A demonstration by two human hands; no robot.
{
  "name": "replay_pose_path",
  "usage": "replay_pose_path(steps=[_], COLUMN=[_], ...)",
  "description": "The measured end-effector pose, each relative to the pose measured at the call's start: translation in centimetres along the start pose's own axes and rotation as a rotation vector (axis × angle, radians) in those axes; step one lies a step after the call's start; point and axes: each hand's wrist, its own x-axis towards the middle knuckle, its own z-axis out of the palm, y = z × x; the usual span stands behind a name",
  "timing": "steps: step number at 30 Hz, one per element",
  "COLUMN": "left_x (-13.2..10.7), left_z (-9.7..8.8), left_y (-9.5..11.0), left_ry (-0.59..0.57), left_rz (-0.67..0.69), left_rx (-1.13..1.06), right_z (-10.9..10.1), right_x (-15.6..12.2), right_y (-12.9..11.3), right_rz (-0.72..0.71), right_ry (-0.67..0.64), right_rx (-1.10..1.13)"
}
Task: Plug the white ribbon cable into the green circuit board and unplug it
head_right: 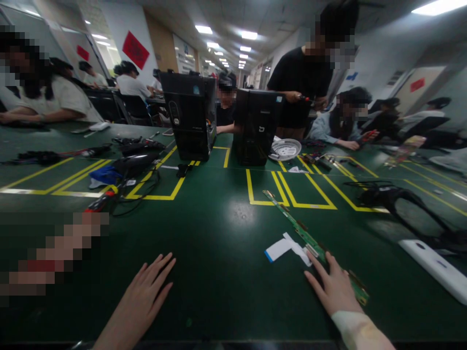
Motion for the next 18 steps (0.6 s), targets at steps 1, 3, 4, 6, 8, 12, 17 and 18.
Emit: replay_pose_path(steps=[1, 3, 4, 6, 8, 12, 17, 18], left_x=[-0.1, -0.5, -0.8, -1.4, -2.0, -2.7, -2.2, -2.0], left_z=[-0.1, -0.2, -0.3, -0.4, -0.6, -0.9, -1.1, -1.0], left_y=[-0.1, -0.5, -0.8, -1.4, -2.1, -3.6, -4.9, -5.0], left_ry=[-0.003, -0.006, -0.008, -0.011, -0.019, -0.034, -0.002, 0.009], left_rz=[-0.001, -0.005, -0.008, -0.019, -0.041, -0.109, -0.147, -0.151], left_rx=[0.002, 0.008, 0.011, 0.013, 0.004, -0.021, -0.058, -0.062], right_z=[0.2, 0.3, 0.3, 0.0, -0.4, -1.4, -1.9, -1.9], right_x=[0.2, 0.6, 0.9, 1.4, 1.9, 2.9, 4.2, 4.5], right_y=[0.4, 1.1, 1.4, 2.1, 2.7, 4.0, 5.3, 5.6], right_rz=[0.064, 0.176, 0.223, 0.312, 0.396, 0.534, 0.616, 0.629], right_ry=[-0.006, -0.014, -0.020, -0.050, -0.085, -0.078, -0.020, -0.012], right_rx=[-0.007, -0.006, 0.000, 0.018, 0.042, 0.057, 0.062, 0.064])
